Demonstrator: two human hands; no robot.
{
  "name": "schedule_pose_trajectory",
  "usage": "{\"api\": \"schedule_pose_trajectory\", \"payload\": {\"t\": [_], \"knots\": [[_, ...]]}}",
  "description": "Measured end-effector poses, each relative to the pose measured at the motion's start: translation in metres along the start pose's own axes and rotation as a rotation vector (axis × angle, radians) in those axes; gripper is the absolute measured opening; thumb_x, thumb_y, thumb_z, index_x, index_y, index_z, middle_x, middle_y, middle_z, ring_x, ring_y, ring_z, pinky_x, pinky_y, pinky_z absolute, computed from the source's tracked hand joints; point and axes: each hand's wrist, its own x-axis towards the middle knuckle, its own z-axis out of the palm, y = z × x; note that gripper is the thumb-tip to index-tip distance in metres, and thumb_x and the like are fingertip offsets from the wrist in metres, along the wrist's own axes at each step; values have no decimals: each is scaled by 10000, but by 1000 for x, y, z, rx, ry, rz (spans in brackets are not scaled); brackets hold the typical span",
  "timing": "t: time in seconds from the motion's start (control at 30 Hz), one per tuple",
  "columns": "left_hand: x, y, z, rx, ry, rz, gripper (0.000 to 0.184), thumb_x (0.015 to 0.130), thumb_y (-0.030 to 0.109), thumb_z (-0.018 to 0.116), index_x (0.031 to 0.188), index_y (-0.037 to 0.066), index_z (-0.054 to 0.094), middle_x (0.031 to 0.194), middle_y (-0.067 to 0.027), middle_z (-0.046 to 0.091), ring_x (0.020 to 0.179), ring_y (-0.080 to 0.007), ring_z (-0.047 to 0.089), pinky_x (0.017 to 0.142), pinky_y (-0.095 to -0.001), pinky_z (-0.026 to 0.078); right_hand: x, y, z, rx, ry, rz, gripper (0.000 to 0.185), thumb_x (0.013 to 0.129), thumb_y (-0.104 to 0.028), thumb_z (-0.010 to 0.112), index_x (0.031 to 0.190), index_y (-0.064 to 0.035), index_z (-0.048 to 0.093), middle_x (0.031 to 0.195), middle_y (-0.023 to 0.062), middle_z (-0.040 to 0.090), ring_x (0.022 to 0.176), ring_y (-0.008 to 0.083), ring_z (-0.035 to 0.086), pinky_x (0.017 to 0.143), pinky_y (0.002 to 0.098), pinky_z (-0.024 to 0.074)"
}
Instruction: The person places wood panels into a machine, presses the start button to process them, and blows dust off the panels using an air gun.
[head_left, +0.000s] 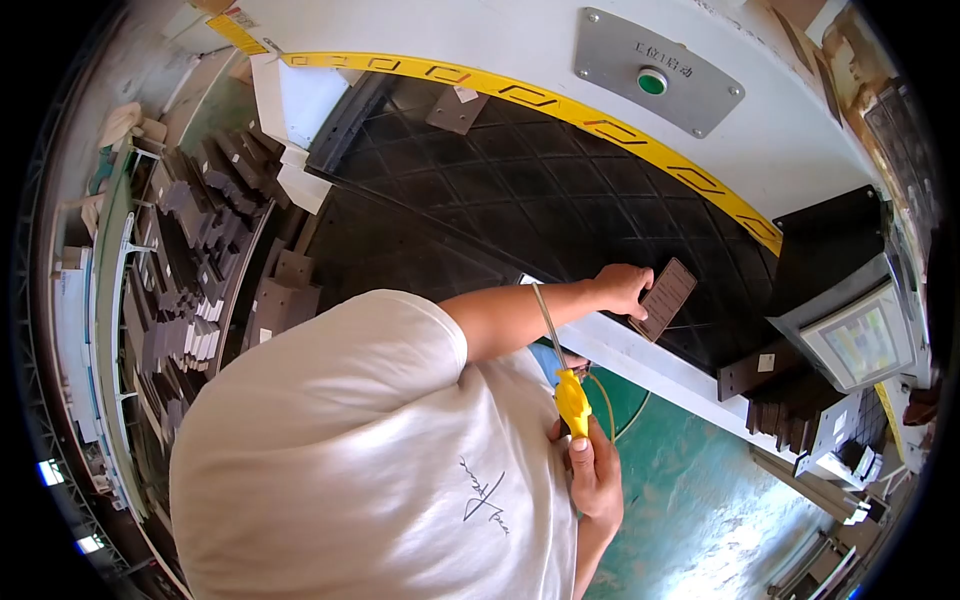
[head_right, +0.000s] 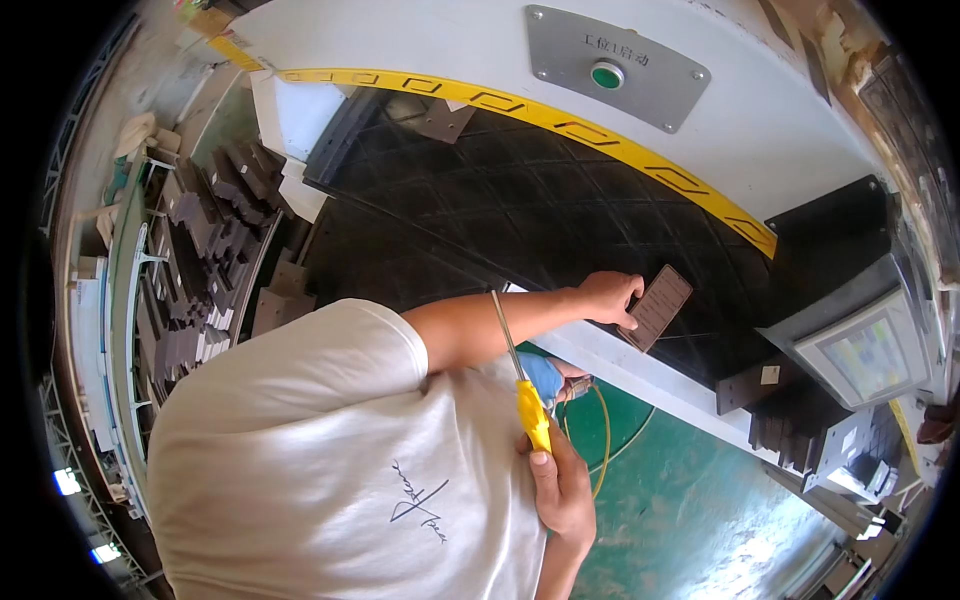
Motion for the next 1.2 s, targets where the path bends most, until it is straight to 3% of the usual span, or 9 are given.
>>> {"api": "schedule_pose_trajectory", "payload": {"t": [0.17, 0.3, 0.67, 0.83, 0.9, 1.0, 1.03, 1.1, 1.2], "knots": [[4, 0, 8, 12, 76, -37, 504, 803, 402, 896, 1133, 89, 679, 1039, -120, 779, 978, -348, 757, 833, -484, 580, 0, -4, 1, 8, 6, -1, 594, 1130, -493, 541, 1405, 26, 637, 970, -13, 692, 654, 57, 436, 602, 234, 359], [6, -6, 11, -15, 95, -39, 449, 858, 419, 851, 1118, 88, 693, 1000, -124, 780, 946, -352, 759, 818, -492, 577, -6, -2, 1, 27, 21, 9, 565, 1140, -436, 546, 1386, 65, 625, 999, 98, 696, 888, 195, 633, 853, 327, 517], [-11, 6, 3, -38, 143, 2, 406, 902, 462, 817, 990, 73, 739, 931, -152, 783, 862, -335, 764, 768, -469, 586, -27, 12, -22, 24, 48, 49, 578, 1153, -465, 496, 1369, 52, 638, 995, 69, 730, 730, 122, 600, 662, 282, 502], [-29, -25, -36, -974, 95, -264, 327, 1025, 355, 740, 1094, 36, 720, 914, -67, 759, 768, -151, 730, 685, -274, 571, -53, 35, -48, -15, 177, 111, 644, 1155, -543, 431, 1352, 33, 640, 1116, 126, 734, 840, 168, 695, 637, 288, 532], [-48, -50, -67, -1261, 377, -383, 256, 1023, 303, 730, 1077, 54, 708, 894, -94, 752, 731, -160, 724, 656, -306, 598, -62, 41, -53, -25, 106, 162, 654, 1153, -554, 425, 1328, 39, 639, 1004, 106, 728, 787, 165, 676, 610, 285, 508], [-68, -111, -119, -956, 932, -258, 179, 1035, 211, 703, 1073, 37, 688, 880, -97, 735, 725, -177, 709, 634, -312, 574, -71, 42, -52, 19, 38, 217, 664, 1145, -569, 432, 1285, 42, 651, 889, 83, 714, 679, 138, 604, 594, 267, 468], [-66, -158, -135, -537, 1098, -245, 244, 999, 242, 749, 1086, 25, 678, 862, -120, 727, 779, -245, 719, 699, -375, 581, -69, 42, -51, 2, 94, 226, 674, 1142, -576, 435, 1295, 44, 650, 894, 86, 719, 667, 130, 589, 591, 267, 460], [-83, -204, -195, 210, 1216, -267, 408, 929, 327, 818, 1154, 23, 665, 1035, -189, 731, 1003, -361, 704, 878, -488, 561, -66, 41, -52, -33, 207, 247, 692, 1134, -590, 441, 1315, 46, 647, 905, 92, 730, 644, 113, 558, 586, 266, 445], [-93, -249, -257, 538, 1246, -439, 684, 836, 500, 871, 1301, 51, 648, 1387, -266, 619, 1356, -463, 535, 1141, -552, 433, -71, 33, -69, -106, -56, 240, 650, 1145, -560, 432, 1254, 42, 652, 856, 48, 707, 630, 78, 513, 562, 260, 400]]}}
